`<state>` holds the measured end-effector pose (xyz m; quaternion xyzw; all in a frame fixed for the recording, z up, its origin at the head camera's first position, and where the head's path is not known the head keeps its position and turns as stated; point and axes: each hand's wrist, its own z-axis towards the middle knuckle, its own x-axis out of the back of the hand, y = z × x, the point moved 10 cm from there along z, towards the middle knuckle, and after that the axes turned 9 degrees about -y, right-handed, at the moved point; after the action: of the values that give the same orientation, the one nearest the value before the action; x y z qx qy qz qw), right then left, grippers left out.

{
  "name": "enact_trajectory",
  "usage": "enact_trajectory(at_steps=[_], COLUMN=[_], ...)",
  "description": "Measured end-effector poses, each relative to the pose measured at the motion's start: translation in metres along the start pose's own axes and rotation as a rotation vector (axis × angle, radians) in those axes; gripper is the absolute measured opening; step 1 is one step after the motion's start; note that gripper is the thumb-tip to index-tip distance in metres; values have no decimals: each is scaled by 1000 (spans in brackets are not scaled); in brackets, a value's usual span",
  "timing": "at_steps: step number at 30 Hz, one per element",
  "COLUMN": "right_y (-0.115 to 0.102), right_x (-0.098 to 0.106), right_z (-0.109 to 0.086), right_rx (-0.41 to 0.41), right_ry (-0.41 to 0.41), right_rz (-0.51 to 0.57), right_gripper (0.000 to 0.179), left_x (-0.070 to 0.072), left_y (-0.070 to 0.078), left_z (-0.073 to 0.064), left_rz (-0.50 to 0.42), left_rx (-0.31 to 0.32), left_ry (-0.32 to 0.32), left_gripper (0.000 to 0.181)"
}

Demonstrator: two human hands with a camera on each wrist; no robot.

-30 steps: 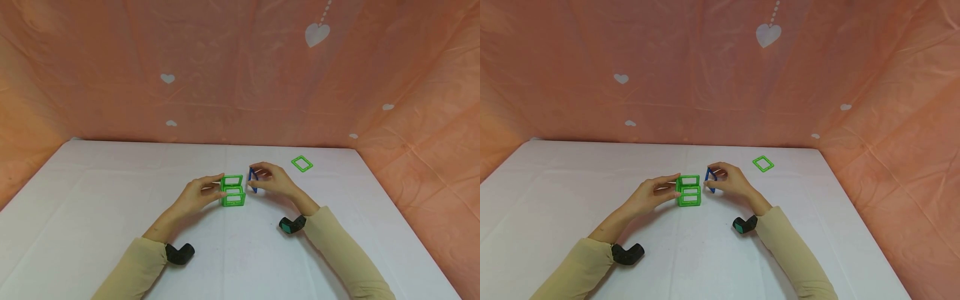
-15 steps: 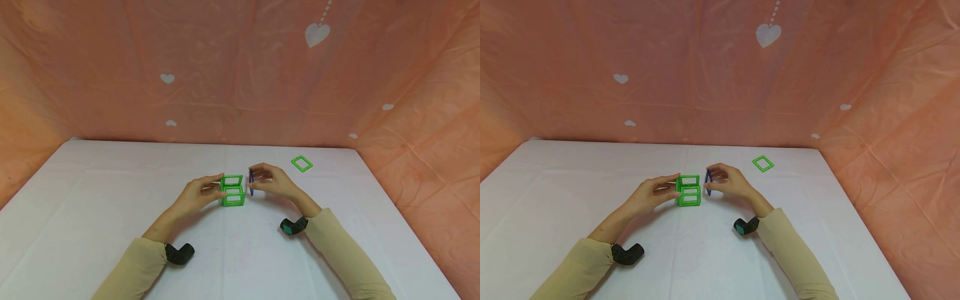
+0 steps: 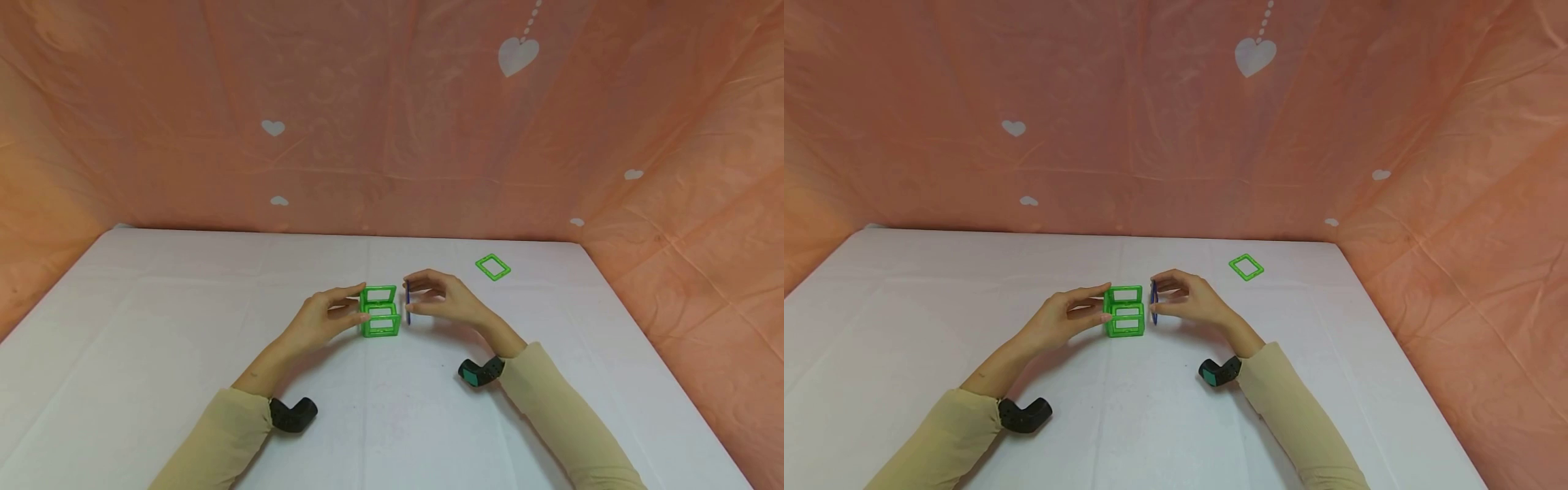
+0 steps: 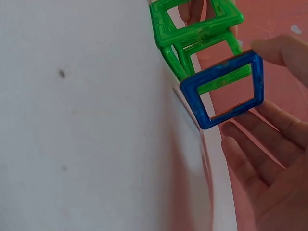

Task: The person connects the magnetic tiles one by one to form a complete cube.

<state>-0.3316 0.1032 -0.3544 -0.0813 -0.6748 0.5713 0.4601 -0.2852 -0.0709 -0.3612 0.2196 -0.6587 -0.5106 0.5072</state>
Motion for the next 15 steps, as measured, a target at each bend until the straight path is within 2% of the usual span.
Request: enact_trajectory(at_steps=[15], right_y=[2], right_x=[-8], right_z=[0], right_rx=[2], right_ry=[-54], right_rz=[71], right_gripper=[49], left_x=[0], left_y=[1], left_z=[-1], left_rz=[-6], left_rx=[-21], left_ry=[-3], left_gripper=[57])
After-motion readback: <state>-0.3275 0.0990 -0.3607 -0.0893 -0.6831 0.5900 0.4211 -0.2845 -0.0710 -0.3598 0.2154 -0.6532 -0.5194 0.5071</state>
